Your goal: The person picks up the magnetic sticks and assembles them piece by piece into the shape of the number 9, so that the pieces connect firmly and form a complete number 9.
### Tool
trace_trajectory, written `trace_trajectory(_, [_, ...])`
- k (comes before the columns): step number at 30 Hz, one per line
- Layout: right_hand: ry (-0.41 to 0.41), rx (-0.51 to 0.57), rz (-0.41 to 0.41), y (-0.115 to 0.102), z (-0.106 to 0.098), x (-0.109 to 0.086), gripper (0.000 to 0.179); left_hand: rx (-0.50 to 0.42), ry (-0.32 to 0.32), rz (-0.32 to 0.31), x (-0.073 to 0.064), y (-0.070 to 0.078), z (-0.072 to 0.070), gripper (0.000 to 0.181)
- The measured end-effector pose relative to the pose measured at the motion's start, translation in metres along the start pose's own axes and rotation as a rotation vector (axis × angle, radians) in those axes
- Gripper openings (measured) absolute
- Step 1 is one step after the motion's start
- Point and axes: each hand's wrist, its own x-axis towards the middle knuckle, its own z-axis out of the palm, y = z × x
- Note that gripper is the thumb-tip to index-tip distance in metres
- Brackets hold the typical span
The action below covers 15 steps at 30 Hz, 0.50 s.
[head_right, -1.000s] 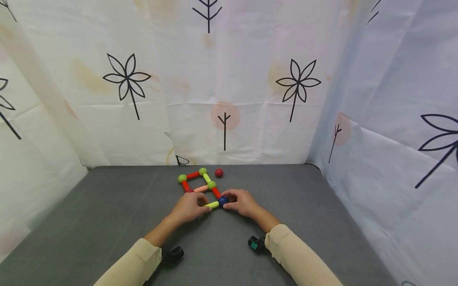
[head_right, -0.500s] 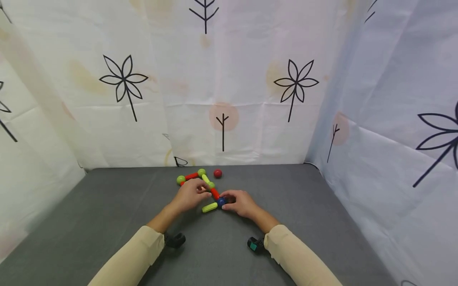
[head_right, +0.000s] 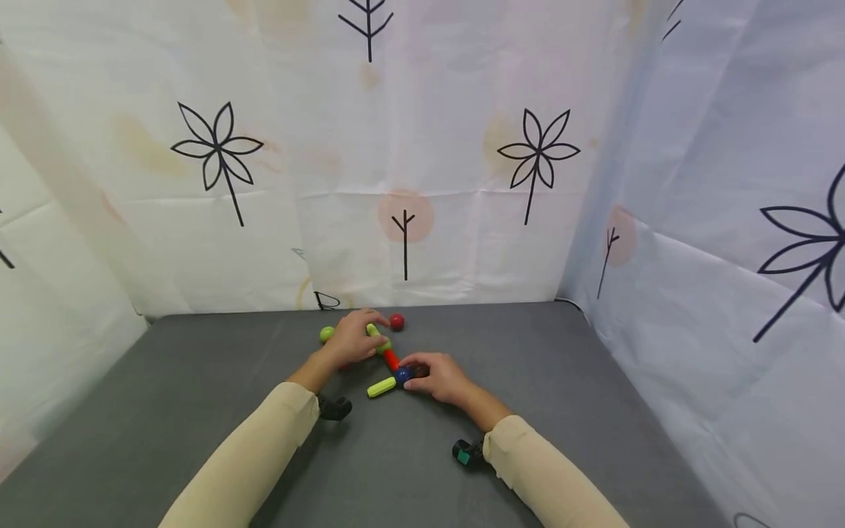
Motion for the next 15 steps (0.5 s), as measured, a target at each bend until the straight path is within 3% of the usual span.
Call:
trace_trajectory(5, [0.003, -0.009, -0.003, 0.0, 0.0, 0.0, 0.035, 0.029, -0.076, -0.031, 0.012, 0.001, -0.001, 0.038])
trace_trajectory(12, [0.006, -0.011, -0.01, 0.002, 0.001, -0.001, 0.035, -0.047, -0.098, -0.043, 0.02, -0.001, 0.006, 0.042])
trace_trajectory(15, [0.005, -0.004, -0.004, 0.003, 0.001, 0.0, 0.035, -0.012, -0.113, -0.044, 0.025, 0.0, 0.01, 0.045])
